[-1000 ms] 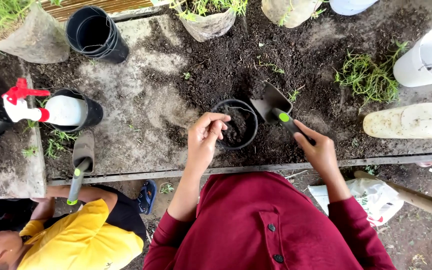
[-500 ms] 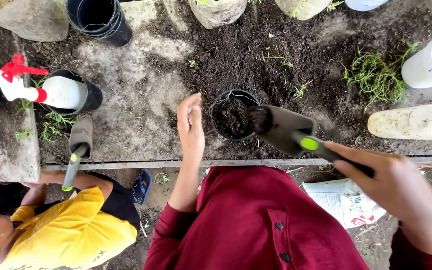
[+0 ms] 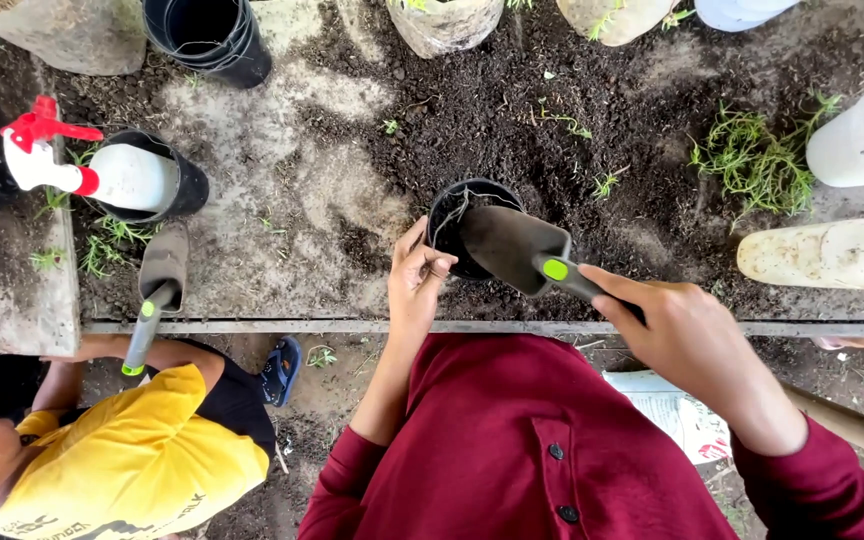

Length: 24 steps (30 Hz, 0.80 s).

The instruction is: Transplanting small seedlings into plastic pots using a hand trowel and soil on a gardening workbench.

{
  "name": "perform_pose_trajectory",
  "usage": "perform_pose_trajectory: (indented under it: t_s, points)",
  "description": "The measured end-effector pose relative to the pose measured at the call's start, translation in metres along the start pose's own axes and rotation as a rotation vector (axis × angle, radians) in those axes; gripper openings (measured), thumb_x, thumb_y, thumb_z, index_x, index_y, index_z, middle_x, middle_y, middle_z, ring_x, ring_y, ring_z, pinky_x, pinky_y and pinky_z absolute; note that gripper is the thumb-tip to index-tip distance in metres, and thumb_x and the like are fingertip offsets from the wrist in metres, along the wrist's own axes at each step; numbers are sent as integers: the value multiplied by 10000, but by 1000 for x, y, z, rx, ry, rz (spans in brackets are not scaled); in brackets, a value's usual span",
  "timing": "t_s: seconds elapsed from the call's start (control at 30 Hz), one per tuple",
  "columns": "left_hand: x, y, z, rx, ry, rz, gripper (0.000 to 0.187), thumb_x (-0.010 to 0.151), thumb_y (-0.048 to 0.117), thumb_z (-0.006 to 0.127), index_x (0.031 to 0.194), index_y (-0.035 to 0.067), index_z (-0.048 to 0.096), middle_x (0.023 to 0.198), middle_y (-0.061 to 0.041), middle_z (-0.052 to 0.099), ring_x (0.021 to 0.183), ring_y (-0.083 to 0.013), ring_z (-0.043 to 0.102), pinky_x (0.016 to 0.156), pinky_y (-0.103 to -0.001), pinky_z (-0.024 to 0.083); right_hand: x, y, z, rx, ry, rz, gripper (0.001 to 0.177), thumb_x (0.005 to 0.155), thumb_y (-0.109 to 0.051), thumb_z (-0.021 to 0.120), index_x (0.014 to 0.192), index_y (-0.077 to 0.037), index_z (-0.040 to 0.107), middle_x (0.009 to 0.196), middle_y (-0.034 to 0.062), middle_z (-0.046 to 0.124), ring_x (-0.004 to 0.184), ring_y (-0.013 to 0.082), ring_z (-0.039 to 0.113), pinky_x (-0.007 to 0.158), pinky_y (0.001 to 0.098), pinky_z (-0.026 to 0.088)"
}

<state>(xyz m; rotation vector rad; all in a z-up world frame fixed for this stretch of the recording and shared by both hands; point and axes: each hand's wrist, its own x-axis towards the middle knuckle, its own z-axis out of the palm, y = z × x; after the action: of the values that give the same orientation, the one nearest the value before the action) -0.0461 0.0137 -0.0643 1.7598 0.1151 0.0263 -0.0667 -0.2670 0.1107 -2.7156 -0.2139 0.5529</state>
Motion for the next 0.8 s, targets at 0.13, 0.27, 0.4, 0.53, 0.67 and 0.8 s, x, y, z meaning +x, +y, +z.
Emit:
perform_pose_trajectory:
  t_s: [0.13, 0.27, 0.4, 0.53, 0.67, 0.8]
  points:
    - [-6, -11, 2, -106, -50, -22, 277, 957, 356, 645, 919, 94, 728, 1624, -136, 357, 1168, -244, 689, 733, -349, 680, -6, 2, -11, 109, -54, 95, 470, 960, -323, 586, 1425, -364, 643, 545, 88, 522, 541, 212, 273, 523, 331, 391]
    - [-6, -22, 11, -362, -10, -1, 194, 967, 262, 674, 837, 118, 672, 1655, -145, 328, 1044, -170, 698, 947, -354, 548, -11, 13, -18, 66, -119, 126, 484, 965, -346, 563, 1444, -399, 609, 483, 93, 485, 471, 214, 313, 512, 372, 366]
    - [-11, -20, 19, -486, 37, 10, 225, 947, 344, 709, 867, 135, 690, 1672, -137, 300, 970, -136, 708, 970, -372, 550, -5, 14, -16, 31, -158, 167, 480, 970, -355, 552, 1444, -416, 602, 523, 124, 443, 525, 265, 292, 549, 401, 382]
    - [-16, -19, 12, -392, 52, -30, 228, 969, 334, 670, 911, 121, 726, 1654, -136, 347, 984, -77, 638, 793, -277, 502, -27, 63, -23, -14, -143, 173, 481, 924, -423, 597, 1395, -514, 628, 470, 58, 382, 474, 181, 276, 473, 353, 334]
    - [-13, -30, 12, -482, 23, -28, 228, 979, 322, 673, 929, 106, 723, 1678, -167, 305, 988, -109, 325, 675, -226, 377, -34, 84, -27, -81, -227, 422, 494, 947, -459, 567, 1430, -559, 580, 470, 86, 562, 437, 173, 475, 517, 280, 355]
    - [-15, -30, 6, -476, 0, -28, 104, 986, 187, 637, 917, 123, 680, 1684, -194, 280, 1265, -85, 600, 633, -177, 472, -16, 102, 25, 184, -145, 390, 478, 972, -390, 579, 1447, -359, 617, 475, 27, 461, 404, 130, 306, 400, 283, 282]
